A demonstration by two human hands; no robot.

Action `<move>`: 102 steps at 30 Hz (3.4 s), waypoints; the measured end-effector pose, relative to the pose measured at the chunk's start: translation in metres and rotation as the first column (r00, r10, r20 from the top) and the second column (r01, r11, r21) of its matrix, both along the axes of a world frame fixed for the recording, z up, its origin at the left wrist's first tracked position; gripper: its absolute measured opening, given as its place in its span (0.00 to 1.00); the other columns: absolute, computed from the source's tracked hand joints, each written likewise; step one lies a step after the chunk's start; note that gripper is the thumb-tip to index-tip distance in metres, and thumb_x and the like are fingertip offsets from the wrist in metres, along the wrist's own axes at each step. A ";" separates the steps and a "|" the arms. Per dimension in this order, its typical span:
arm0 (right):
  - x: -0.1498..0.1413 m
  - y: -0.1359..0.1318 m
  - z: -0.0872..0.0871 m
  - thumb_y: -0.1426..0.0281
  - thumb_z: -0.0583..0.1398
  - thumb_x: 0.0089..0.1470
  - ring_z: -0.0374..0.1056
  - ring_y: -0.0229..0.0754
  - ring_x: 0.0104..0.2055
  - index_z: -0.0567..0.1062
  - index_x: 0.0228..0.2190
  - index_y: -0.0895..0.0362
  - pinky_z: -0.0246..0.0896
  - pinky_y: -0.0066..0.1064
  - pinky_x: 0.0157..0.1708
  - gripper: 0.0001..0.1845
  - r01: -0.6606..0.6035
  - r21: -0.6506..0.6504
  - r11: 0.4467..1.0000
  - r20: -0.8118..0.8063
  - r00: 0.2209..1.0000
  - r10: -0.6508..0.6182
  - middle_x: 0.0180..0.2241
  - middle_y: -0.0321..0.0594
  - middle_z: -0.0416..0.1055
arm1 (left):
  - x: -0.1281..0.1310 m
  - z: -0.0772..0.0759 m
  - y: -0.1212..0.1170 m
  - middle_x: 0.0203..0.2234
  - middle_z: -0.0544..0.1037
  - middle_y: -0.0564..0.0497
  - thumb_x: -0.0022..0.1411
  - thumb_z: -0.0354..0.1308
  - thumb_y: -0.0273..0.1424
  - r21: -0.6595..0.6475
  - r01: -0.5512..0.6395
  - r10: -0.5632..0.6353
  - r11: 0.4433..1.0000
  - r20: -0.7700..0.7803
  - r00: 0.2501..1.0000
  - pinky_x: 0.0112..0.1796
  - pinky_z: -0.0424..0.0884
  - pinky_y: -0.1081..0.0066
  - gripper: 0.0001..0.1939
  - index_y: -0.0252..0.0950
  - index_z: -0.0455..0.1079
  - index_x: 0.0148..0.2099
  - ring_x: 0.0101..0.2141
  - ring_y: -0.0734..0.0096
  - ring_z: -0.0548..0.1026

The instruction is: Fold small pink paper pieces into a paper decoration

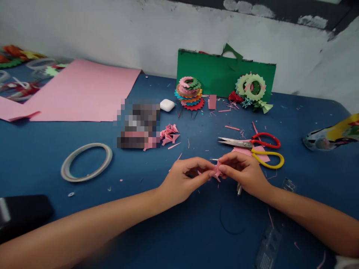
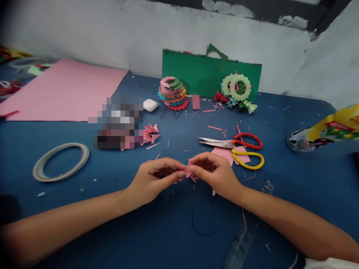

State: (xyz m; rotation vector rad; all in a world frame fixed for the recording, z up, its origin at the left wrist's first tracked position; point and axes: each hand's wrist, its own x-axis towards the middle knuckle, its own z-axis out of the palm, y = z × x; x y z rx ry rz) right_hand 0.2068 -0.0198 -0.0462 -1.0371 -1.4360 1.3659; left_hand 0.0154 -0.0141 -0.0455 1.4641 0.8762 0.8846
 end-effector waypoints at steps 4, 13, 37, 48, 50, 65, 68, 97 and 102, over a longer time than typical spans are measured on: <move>-0.002 -0.001 -0.001 0.70 0.65 0.49 0.72 0.32 0.26 0.74 0.33 0.56 0.71 0.22 0.27 0.07 0.017 -0.050 0.999 -0.053 0.998 -0.020 0.26 0.33 0.74 | -0.001 -0.002 -0.001 0.30 0.81 0.53 0.56 0.62 0.25 0.012 0.036 -0.036 0.999 0.026 0.999 0.29 0.72 0.85 0.06 0.36 0.75 0.38 0.29 0.79 0.78; -0.002 -0.002 -0.001 0.70 0.65 0.49 0.73 0.32 0.28 0.75 0.35 0.53 0.70 0.21 0.28 0.08 -0.014 -0.084 0.996 -0.041 0.999 0.010 0.28 0.33 0.76 | -0.002 -0.004 -0.005 0.29 0.81 0.53 0.53 0.64 0.25 0.078 0.001 0.001 0.997 -0.033 0.999 0.28 0.73 0.84 0.10 0.37 0.74 0.40 0.27 0.79 0.77; 0.013 -0.002 0.014 0.79 0.65 0.47 0.74 0.35 0.33 0.73 0.38 0.53 0.72 0.23 0.34 0.16 0.064 0.385 0.921 0.154 0.979 -0.132 0.31 0.33 0.76 | 0.001 0.001 -0.002 0.27 0.81 0.49 0.53 0.65 0.28 0.017 -0.176 0.175 0.984 0.021 0.984 0.25 0.76 0.79 0.07 0.33 0.77 0.37 0.25 0.73 0.78; 0.013 -0.008 0.016 0.81 0.60 0.52 0.73 0.36 0.39 0.71 0.43 0.56 0.71 0.26 0.39 0.17 -0.223 0.682 0.697 0.343 0.939 -0.035 0.36 0.40 0.76 | -0.007 -0.005 -0.006 0.32 0.81 0.53 0.54 0.62 0.18 0.414 0.002 -0.003 0.910 0.002 1.000 0.35 0.76 0.78 0.11 0.38 0.74 0.38 0.32 0.74 0.79; 0.015 -0.009 0.016 0.82 0.58 0.53 0.72 0.36 0.41 0.70 0.46 0.57 0.70 0.27 0.41 0.18 -0.292 0.699 0.653 0.365 0.931 0.024 0.38 0.43 0.75 | -0.007 -0.003 -0.004 0.32 0.81 0.52 0.53 0.62 0.19 0.437 0.045 -0.044 0.898 -0.013 0.999 0.36 0.77 0.76 0.10 0.38 0.74 0.37 0.32 0.72 0.79; 0.018 -0.010 0.017 0.82 0.61 0.51 0.72 0.37 0.44 0.70 0.46 0.59 0.70 0.26 0.45 0.20 -0.318 0.744 0.588 0.341 0.937 0.075 0.38 0.42 0.76 | -0.008 0.008 -0.003 0.33 0.82 0.50 0.56 0.59 0.19 0.507 0.178 -0.183 0.843 -0.041 0.982 0.37 0.77 0.76 0.11 0.39 0.74 0.39 0.34 0.71 0.80; 0.016 -0.008 0.022 0.80 0.58 0.55 0.73 0.37 0.42 0.72 0.42 0.60 0.70 0.26 0.45 0.12 -0.338 0.743 0.578 0.351 0.932 0.094 0.35 0.41 0.77 | -0.008 0.009 -0.003 0.33 0.82 0.49 0.57 0.58 0.20 0.502 0.195 -0.194 0.842 -0.055 0.979 0.37 0.77 0.76 0.10 0.38 0.74 0.37 0.33 0.70 0.80; 0.025 -0.008 0.039 0.77 0.49 0.62 0.71 0.34 0.44 0.75 0.38 0.59 0.66 0.26 0.46 0.15 -0.614 0.675 0.410 0.643 0.762 0.082 0.38 0.38 0.77 | -0.010 0.016 -0.001 0.29 0.79 0.49 0.50 0.65 0.19 0.047 0.335 -0.338 0.941 0.077 0.938 0.32 0.76 0.75 0.09 0.37 0.77 0.33 0.29 0.71 0.78; 0.021 -0.002 0.045 0.78 0.53 0.60 0.73 0.33 0.38 0.76 0.33 0.61 0.67 0.26 0.42 0.12 -0.600 0.715 0.359 0.612 0.785 0.094 0.34 0.35 0.78 | -0.009 0.016 -0.002 0.29 0.78 0.47 0.52 0.63 0.18 0.162 0.339 -0.359 0.927 0.117 0.926 0.31 0.74 0.77 0.05 0.31 0.75 0.31 0.29 0.73 0.77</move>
